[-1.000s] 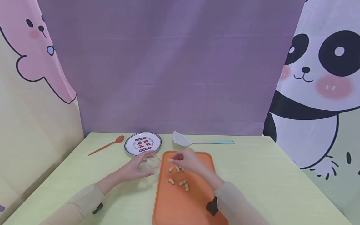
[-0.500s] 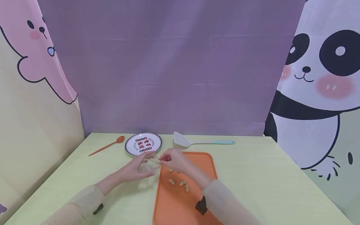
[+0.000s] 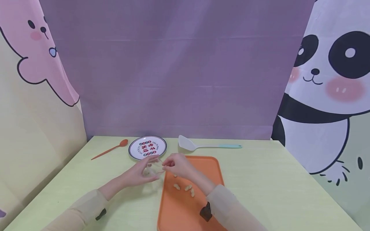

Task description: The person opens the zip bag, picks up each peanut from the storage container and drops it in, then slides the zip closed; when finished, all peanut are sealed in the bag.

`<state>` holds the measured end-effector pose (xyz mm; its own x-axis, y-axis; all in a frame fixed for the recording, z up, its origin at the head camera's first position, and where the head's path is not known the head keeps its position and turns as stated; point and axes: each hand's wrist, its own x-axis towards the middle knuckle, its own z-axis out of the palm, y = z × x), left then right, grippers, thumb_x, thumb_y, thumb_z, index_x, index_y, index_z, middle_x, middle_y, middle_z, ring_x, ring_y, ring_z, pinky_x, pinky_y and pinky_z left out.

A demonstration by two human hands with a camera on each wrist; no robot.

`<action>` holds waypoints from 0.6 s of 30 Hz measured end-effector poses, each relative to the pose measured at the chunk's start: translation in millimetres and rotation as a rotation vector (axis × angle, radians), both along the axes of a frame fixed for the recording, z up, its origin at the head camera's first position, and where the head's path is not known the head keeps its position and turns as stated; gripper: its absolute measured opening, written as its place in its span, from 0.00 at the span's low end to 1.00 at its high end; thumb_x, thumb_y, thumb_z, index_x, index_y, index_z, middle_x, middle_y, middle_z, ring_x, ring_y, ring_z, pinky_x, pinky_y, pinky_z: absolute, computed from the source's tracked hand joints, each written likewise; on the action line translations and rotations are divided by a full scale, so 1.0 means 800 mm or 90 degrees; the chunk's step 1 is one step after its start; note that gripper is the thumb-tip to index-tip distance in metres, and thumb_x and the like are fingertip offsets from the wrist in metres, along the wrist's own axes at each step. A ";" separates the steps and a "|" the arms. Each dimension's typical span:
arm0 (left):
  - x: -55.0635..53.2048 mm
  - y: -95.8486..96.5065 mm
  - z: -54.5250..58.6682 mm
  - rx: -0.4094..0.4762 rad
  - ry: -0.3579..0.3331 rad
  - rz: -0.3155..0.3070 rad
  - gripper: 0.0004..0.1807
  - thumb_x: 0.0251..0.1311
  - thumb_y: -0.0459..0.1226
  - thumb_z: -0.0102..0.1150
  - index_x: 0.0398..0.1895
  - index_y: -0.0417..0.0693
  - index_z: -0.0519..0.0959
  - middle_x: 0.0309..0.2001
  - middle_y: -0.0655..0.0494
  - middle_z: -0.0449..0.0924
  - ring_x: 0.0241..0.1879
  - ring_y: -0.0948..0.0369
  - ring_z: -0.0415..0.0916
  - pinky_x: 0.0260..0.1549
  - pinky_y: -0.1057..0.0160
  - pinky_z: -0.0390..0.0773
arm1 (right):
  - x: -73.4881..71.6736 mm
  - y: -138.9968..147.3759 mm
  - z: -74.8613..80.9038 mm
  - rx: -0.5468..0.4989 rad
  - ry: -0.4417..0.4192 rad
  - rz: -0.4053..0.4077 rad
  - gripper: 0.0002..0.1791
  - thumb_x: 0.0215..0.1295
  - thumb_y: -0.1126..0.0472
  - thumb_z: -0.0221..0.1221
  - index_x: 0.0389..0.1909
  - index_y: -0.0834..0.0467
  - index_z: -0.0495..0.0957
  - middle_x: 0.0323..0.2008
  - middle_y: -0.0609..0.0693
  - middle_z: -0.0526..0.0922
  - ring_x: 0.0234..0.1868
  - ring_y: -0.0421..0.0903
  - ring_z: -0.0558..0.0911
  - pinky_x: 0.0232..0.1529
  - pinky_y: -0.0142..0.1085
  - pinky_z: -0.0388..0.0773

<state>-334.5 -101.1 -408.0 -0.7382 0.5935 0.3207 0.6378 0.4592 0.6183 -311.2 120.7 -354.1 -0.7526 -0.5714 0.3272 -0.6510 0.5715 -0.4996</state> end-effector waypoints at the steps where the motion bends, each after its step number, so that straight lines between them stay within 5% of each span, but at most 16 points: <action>1: 0.000 0.000 0.000 -0.001 0.002 0.000 0.45 0.51 0.51 0.66 0.69 0.47 0.56 0.62 0.54 0.69 0.65 0.59 0.63 0.62 0.55 0.68 | 0.000 0.000 0.000 0.001 -0.001 -0.001 0.07 0.59 0.63 0.62 0.36 0.62 0.84 0.30 0.50 0.84 0.28 0.38 0.78 0.29 0.25 0.74; 18: 0.000 0.001 -0.001 0.000 0.027 -0.008 0.44 0.53 0.50 0.65 0.69 0.45 0.56 0.62 0.53 0.70 0.64 0.57 0.65 0.60 0.54 0.70 | -0.003 0.032 -0.007 -0.044 -0.059 -0.060 0.08 0.60 0.60 0.62 0.39 0.58 0.83 0.34 0.51 0.86 0.34 0.43 0.82 0.36 0.31 0.79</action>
